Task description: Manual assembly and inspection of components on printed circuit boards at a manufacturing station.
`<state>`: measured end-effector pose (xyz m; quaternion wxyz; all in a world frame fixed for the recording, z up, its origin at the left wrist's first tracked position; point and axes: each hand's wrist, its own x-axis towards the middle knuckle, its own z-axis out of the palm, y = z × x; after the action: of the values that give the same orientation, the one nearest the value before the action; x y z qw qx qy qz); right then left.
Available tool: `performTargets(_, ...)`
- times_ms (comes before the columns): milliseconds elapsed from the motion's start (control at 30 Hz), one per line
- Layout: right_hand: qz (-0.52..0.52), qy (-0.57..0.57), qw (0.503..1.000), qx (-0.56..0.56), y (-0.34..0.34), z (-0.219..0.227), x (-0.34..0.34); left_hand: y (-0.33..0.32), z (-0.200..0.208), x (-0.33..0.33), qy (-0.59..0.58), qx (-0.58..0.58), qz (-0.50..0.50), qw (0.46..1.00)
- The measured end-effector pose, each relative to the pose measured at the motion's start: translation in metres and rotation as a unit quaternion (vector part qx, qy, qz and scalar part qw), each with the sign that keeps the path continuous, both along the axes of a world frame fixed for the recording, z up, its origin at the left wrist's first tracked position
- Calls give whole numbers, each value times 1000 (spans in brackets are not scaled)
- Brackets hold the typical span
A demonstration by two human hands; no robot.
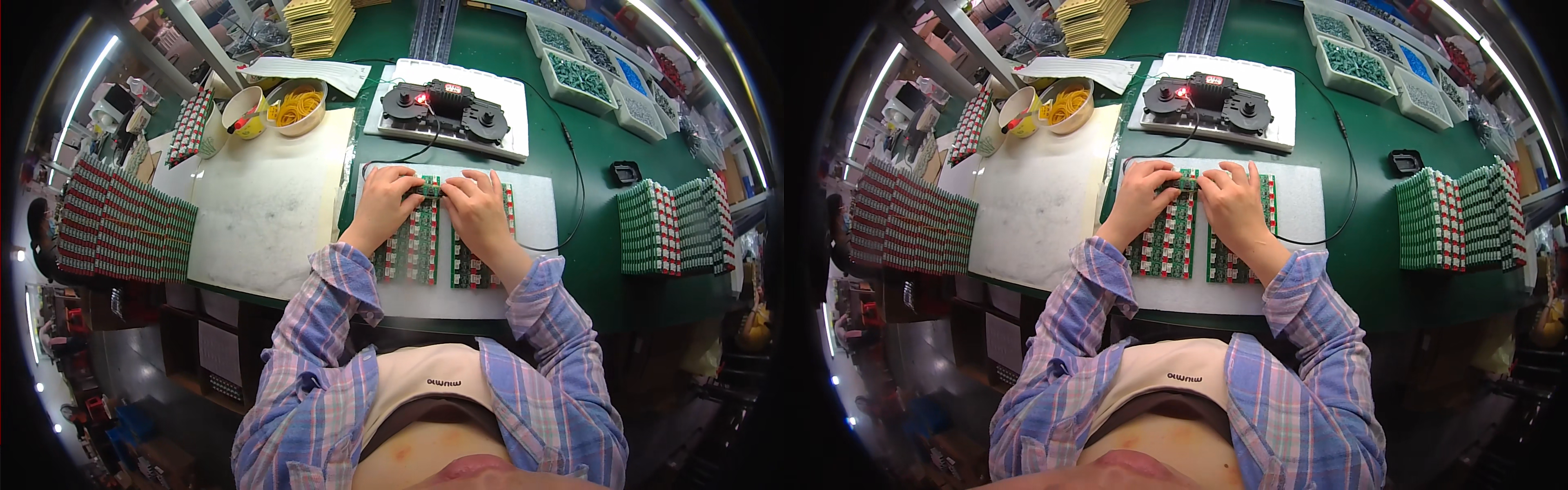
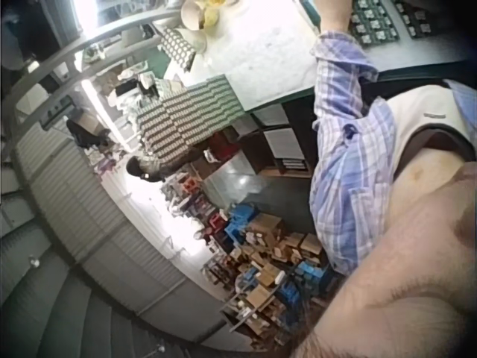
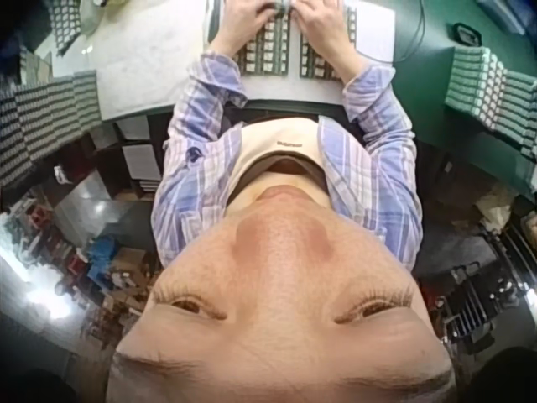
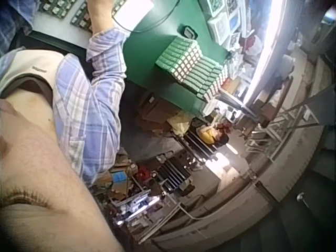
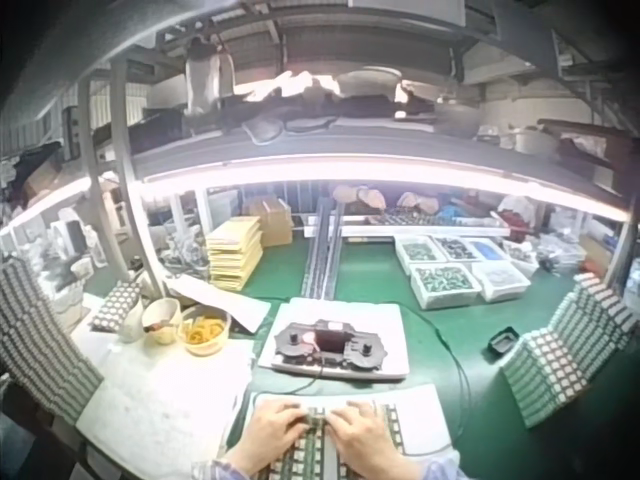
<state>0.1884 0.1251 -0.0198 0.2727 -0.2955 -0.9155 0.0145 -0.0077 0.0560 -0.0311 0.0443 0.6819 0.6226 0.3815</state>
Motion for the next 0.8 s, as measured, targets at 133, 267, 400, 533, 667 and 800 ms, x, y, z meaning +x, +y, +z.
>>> performTargets(133, -6, 6, 1000, -1, 3, -1, 0, 1, 1, -1, 6, 12, 3, 1000)
performTargets(267, -3, 13, 1000, -10, 3, 1, -1, -1, 4, 0, 28, 14, 15, 999)
performTargets(400, 8, 24, 999, -22, 1, 2, 0, -2, 9, 2, 71, -20, 39, 997)
performTargets(533, 13, 32, 999, -22, 0, 1, -1, -4, 10, -4, 126, -2, 20, 992)
performTargets(667, 11, 33, 999, -26, 0, 1, 1, -3, 16, -1, 76, -8, 18, 997)
performTargets(800, 13, 36, 999, -31, 0, 2, 0, -2, 15, -3, 55, -12, 16, 998)
